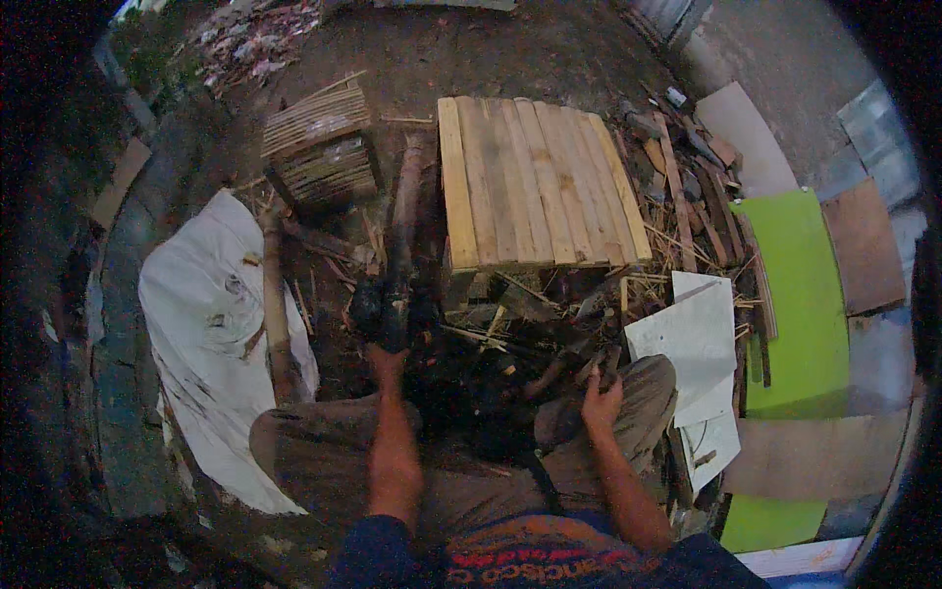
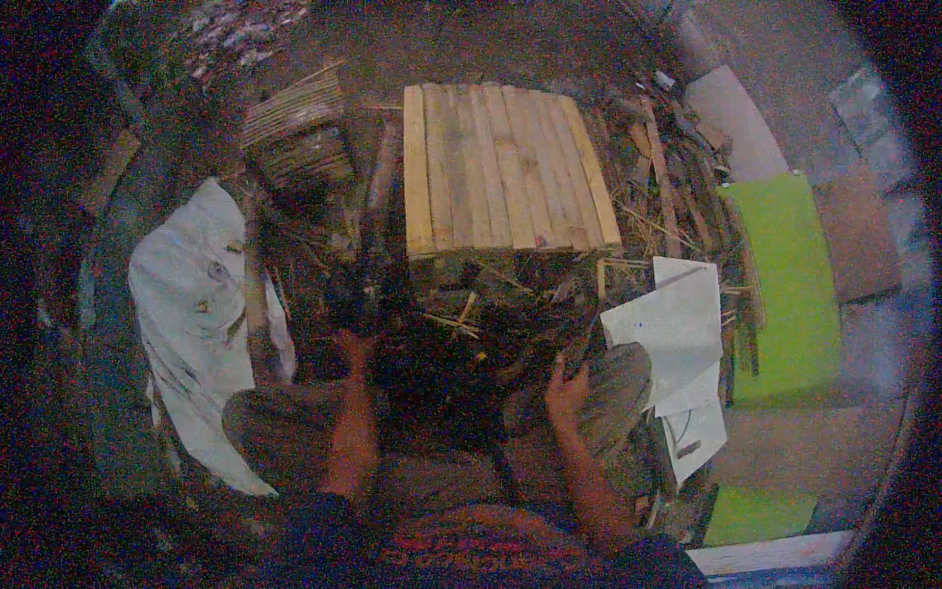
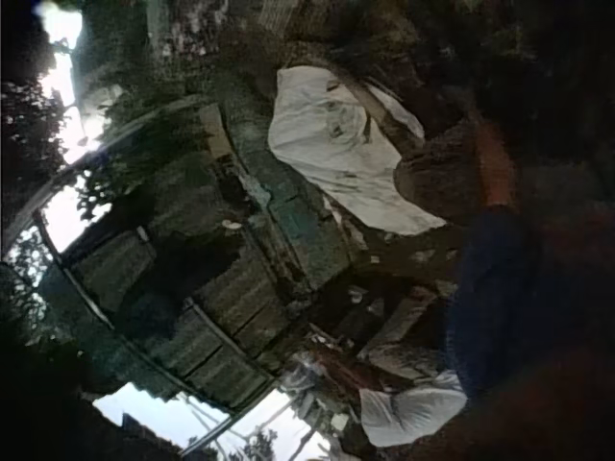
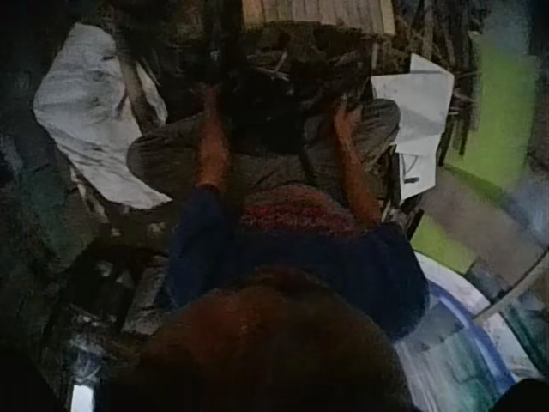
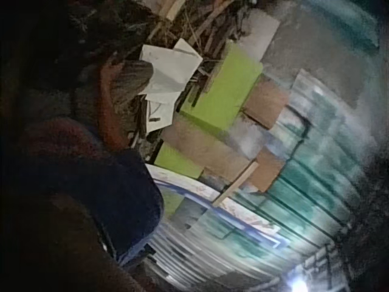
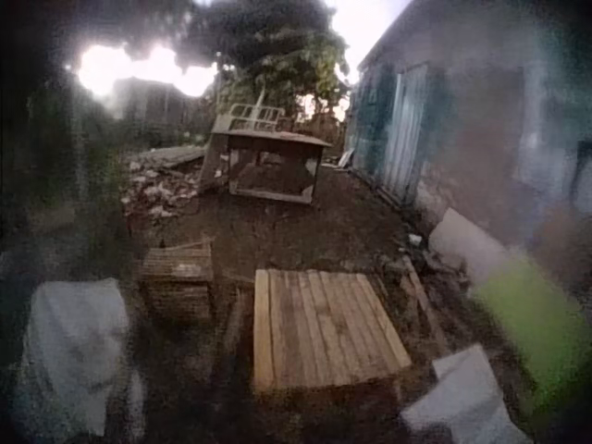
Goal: The person places a white sheet on a wooden workbench, then uses a machete to split a long bamboo pole into thin strips. The person repeatedly strikes the bamboo to separate it into multiple pieces.
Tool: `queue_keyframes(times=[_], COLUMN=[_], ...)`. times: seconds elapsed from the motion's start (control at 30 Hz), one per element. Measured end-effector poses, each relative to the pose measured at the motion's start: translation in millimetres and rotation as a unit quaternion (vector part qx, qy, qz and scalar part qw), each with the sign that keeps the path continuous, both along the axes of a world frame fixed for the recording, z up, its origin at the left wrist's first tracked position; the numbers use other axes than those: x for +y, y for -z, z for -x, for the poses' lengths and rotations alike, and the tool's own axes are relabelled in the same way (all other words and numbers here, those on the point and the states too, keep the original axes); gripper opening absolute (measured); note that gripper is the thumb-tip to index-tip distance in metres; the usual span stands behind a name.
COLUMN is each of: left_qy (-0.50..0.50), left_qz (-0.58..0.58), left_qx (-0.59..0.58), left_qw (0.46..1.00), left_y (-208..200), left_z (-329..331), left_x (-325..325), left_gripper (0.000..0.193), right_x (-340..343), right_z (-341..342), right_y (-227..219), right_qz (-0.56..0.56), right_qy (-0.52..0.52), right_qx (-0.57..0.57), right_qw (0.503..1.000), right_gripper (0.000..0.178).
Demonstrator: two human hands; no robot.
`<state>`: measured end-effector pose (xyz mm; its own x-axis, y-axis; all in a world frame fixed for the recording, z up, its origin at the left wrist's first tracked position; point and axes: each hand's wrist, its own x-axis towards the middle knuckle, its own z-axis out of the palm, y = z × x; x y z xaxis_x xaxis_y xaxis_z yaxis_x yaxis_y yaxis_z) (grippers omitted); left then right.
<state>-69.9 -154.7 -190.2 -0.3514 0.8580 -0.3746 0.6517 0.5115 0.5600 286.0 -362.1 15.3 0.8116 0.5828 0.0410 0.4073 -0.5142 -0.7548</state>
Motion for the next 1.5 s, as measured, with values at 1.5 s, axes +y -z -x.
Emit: queue_keyframes(times=[1.5], left_qy=[0.627], left_qz=[-0.222], left_qx=[0.161], left_qw=[0.729], left_y=[-369.6], left_z=[-225.6], left_x=[119.8], left_gripper=[0.077], right_x=[-139.6], right_z=[-79.2], right_y=[-27.8], right_qz=[-0.363], right_qy=[0.100], right_qx=[0.129], right_qw=[0.918], right_gripper=[0.045])
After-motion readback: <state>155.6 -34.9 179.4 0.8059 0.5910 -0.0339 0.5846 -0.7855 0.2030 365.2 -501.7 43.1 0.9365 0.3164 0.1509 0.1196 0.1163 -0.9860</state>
